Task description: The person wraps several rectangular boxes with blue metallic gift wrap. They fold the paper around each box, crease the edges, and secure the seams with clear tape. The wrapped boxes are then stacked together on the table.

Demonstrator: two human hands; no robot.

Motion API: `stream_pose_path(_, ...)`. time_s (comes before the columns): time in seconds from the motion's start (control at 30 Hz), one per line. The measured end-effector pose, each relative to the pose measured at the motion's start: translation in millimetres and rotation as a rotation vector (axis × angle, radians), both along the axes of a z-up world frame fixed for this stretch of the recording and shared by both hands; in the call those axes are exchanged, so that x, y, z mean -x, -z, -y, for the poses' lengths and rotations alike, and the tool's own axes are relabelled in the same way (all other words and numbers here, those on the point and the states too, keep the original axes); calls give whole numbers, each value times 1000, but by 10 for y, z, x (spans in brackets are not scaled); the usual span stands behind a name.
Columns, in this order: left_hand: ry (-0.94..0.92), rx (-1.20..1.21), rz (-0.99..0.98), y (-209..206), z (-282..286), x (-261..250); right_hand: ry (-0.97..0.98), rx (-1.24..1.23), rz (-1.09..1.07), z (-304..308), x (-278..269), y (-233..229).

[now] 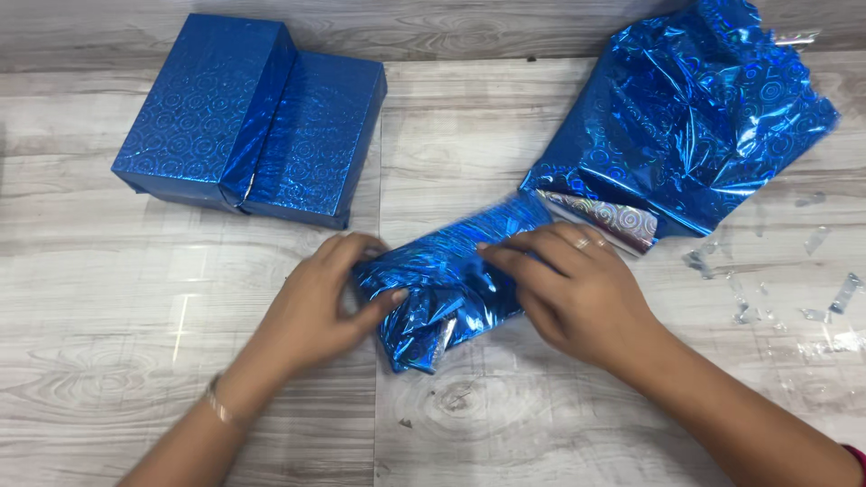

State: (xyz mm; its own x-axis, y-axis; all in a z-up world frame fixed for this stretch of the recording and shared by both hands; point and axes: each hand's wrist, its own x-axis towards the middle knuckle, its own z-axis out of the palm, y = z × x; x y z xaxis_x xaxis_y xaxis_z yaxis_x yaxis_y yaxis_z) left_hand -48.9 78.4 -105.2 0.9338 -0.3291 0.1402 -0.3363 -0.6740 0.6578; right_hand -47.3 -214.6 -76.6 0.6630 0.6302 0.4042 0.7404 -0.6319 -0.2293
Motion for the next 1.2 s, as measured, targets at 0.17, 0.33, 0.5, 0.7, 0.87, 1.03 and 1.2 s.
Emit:
stream_pose_path(0.17,-399,-246,-144,-141,124,484,-85,-53,-101,26,283,101)
stream_pose_path(0.33,-194,-316,-154,-201,534,566,-47,-278,-354,119,247,258)
stream_pose_path(0.5,12,-78,192,-256,559,275,44,-411,-666,141,248,307)
stream_pose_path(0.7,40,93,-52,-142,518,129,125,-512,-756,68,222,390)
stream_pose_path(0.87,27,262,-129,-61,508,138,93,-607,-682,-23,210,449)
stream_pose_path(1.03,-2,264,-41,-39,562,185,262,-551,-617,-131,267,441)
stream_pose_path(1.2,-85,229,-7,-36,652,198,335,-649,-924,-78,263,310)
